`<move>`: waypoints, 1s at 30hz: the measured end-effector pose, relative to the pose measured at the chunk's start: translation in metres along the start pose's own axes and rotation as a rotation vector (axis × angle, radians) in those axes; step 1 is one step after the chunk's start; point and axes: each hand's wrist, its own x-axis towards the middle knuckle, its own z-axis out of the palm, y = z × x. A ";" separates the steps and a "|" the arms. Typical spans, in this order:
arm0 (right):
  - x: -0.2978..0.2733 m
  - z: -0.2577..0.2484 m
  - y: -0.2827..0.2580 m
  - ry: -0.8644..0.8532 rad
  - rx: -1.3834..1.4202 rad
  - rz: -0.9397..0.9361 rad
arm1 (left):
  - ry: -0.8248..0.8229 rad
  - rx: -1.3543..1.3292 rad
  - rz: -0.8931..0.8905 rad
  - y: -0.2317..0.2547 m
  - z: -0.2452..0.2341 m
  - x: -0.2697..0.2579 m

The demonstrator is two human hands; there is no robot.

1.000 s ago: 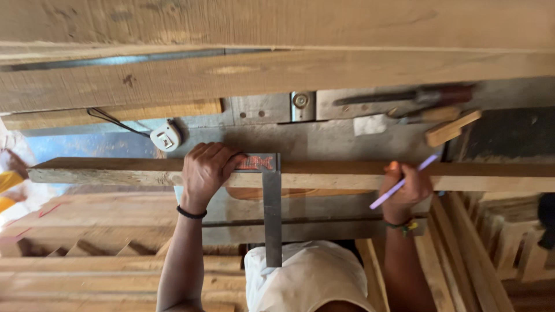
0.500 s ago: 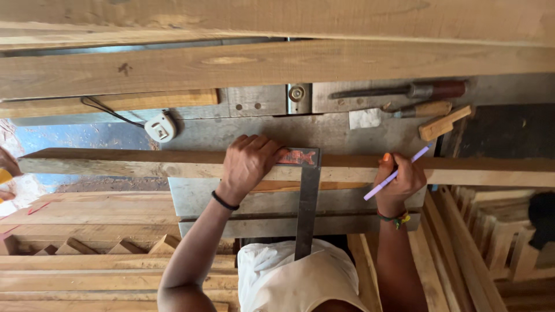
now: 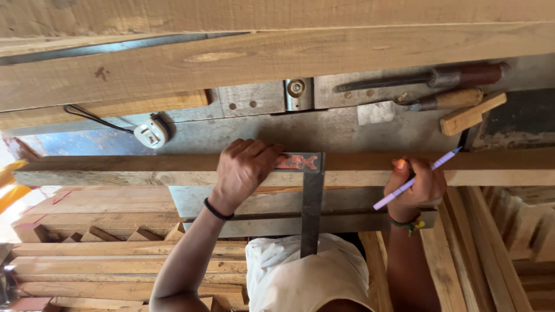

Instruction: The person uses a try square and a purple marker to draw straight lines on wooden planks placed on a table saw. The person repeatedly positions the square on the wood and draws lines along the edge to mark measurements.

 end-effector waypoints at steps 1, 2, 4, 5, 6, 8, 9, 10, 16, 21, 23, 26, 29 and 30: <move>0.001 0.000 -0.001 0.002 0.009 -0.002 | -0.001 0.004 0.002 0.000 0.000 0.001; 0.002 0.002 -0.003 -0.002 0.031 0.010 | -0.002 0.008 0.003 -0.001 0.001 0.001; 0.003 0.000 -0.005 -0.017 0.058 0.029 | -0.002 0.008 0.007 -0.001 0.003 0.000; 0.003 -0.001 -0.005 -0.022 0.038 0.030 | -0.002 0.010 0.008 -0.001 0.004 -0.001; 0.002 -0.001 -0.006 -0.027 0.017 0.030 | -0.001 0.012 0.009 -0.001 0.006 -0.002; 0.001 -0.001 -0.005 -0.022 0.002 0.038 | 0.017 0.008 0.005 -0.001 0.008 -0.004; 0.000 0.000 -0.004 -0.013 0.005 0.046 | 0.026 0.010 0.002 -0.002 0.008 -0.005; -0.002 0.002 -0.002 -0.005 0.008 0.055 | 0.029 0.007 0.000 -0.002 0.008 -0.006; -0.021 0.008 0.008 0.188 0.387 0.184 | 0.048 0.001 -0.001 -0.003 0.010 -0.005; -0.048 0.002 -0.027 0.111 0.554 0.332 | 0.028 0.010 -0.005 -0.004 0.008 -0.005; -0.052 0.001 -0.037 0.061 0.622 0.365 | 0.028 -0.009 -0.014 -0.004 0.008 -0.005; -0.048 -0.002 -0.045 -0.034 0.628 0.347 | 0.025 -0.020 -0.018 -0.003 0.008 -0.005; -0.040 -0.008 -0.049 -0.100 0.486 0.285 | 0.017 -0.016 -0.018 -0.004 0.010 -0.005; -0.039 -0.008 -0.051 -0.101 0.497 0.270 | 0.016 -0.013 -0.020 -0.005 0.010 -0.006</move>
